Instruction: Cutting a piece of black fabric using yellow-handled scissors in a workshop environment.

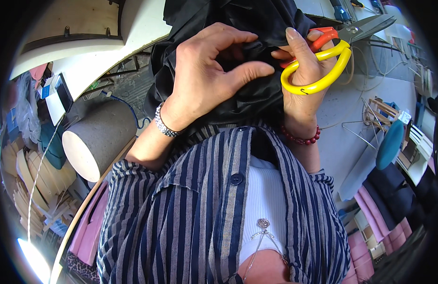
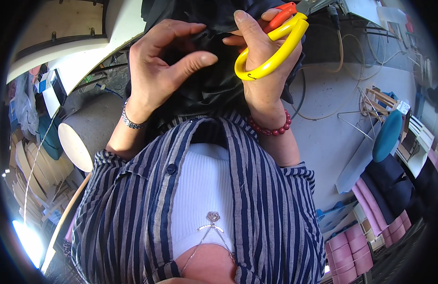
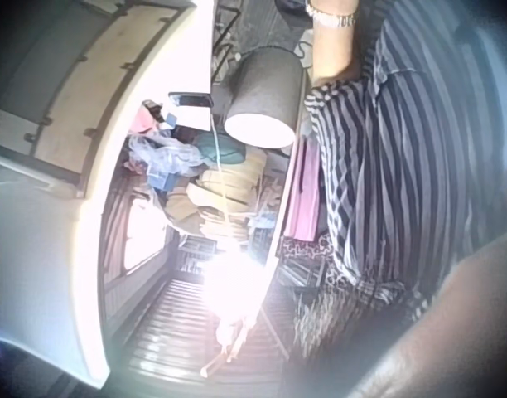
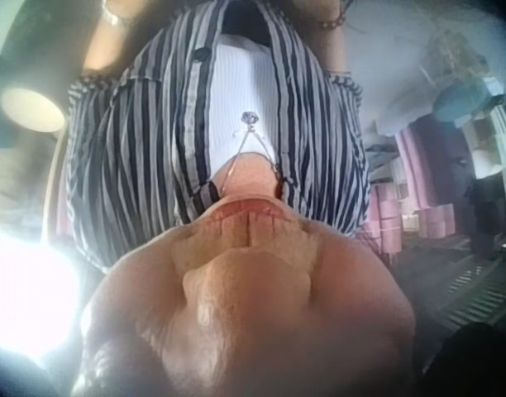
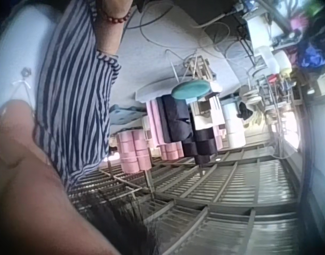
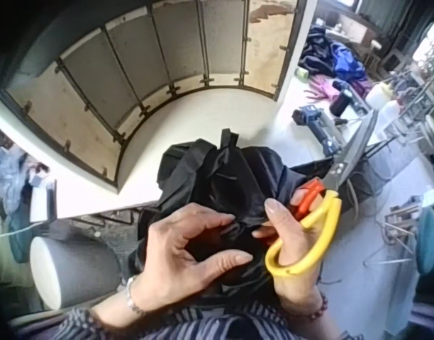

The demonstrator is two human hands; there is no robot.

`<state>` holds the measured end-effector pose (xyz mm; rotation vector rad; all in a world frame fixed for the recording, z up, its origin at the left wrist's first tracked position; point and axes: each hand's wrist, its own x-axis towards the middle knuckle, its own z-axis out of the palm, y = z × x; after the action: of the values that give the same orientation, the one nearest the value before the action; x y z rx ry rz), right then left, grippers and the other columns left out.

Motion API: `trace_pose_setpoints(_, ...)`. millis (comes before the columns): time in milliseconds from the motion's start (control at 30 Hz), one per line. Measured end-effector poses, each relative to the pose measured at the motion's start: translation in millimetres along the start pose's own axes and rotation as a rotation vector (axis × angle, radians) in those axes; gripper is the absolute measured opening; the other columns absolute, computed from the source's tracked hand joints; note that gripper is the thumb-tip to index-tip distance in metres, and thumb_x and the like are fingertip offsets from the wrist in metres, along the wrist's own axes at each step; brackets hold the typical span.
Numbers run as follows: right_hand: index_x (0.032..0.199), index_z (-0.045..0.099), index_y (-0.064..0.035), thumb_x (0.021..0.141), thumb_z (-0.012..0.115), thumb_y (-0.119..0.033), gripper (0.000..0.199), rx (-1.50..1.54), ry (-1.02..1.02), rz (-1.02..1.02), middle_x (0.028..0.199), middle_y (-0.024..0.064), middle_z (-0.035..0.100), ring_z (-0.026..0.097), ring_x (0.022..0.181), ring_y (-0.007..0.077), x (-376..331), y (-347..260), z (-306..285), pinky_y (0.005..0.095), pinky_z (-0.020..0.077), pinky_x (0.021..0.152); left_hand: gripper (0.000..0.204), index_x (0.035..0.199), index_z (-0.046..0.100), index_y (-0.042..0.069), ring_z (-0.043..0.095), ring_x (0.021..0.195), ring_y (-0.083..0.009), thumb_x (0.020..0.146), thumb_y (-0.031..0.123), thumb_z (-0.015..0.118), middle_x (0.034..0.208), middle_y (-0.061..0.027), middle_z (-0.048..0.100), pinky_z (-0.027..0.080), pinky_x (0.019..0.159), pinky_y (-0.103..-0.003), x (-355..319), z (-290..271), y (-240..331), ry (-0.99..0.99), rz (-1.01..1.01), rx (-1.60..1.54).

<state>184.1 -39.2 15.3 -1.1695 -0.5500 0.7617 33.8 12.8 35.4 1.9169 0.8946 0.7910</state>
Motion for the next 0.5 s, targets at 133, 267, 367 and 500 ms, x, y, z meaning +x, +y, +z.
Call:
trace_pose_setpoints(133, 0.097, 0.051, -0.0008, 0.077, 0.069, -0.008, 0.028, -0.022, -0.018, 0.0, 0.086, 0.0072, 0.052, 0.064, 0.065, 0.0172, -1.0, -1.4, 0.6, 0.0277, 0.0551, 0.059, 0.044, 0.097, 0.066, 0.003, 0.062, 0.078, -0.0153, 0.06, 0.018, 0.084, 0.091, -0.0078, 0.062, 0.051, 0.067, -0.024, -1.0, 4.5, -2.3, 0.089, 0.136, 0.145)
trace_pose_setpoints(267, 0.096, 0.051, -0.0005, 0.077, 0.069, -0.008, 0.028, 0.006, -0.04, 0.004, 0.086, 0.0074, 0.052, 0.064, 0.065, 0.0178, -0.5, 0.2, -1.2, 0.0286, 0.0555, 0.06, 0.044, 0.097, 0.066, 0.002, 0.063, 0.077, -0.0187, 0.06, 0.019, 0.084, 0.091, -0.0092, 0.063, 0.051, 0.066, -0.024, -1.4, 12.2, -7.3, 0.146, 0.222, 0.244)
trace_pose_setpoints(367, 0.094, 0.05, -0.0015, 0.076, 0.07, -0.008, 0.027, 0.009, -0.036, -0.002, 0.081, 0.0077, 0.054, 0.064, 0.064, 0.018, -1.5, -2.1, 0.6, 0.0286, 0.0555, 0.06, 0.04, 0.095, 0.066, 0.001, 0.063, 0.077, -0.0193, 0.062, 0.019, 0.083, 0.09, -0.0096, 0.063, 0.051, 0.065, -0.024, -1.4, 14.4, -5.5, 0.162, 0.217, 0.245)
trace_pose_setpoints(500, 0.089, 0.05, -0.0037, 0.075, 0.07, -0.007, 0.025, -0.047, 0.009, -0.03, 0.073, 0.008, 0.058, 0.065, 0.062, 0.0184, 0.2, 3.1, -1.6, 0.0279, 0.0554, 0.06, 0.03, 0.088, 0.068, 0.001, 0.063, 0.077, -0.0182, 0.067, 0.02, 0.079, 0.087, -0.0098, 0.065, 0.051, 0.064, -0.024, 1.0, 16.3, -8.1, 0.158, 0.126, 0.129)
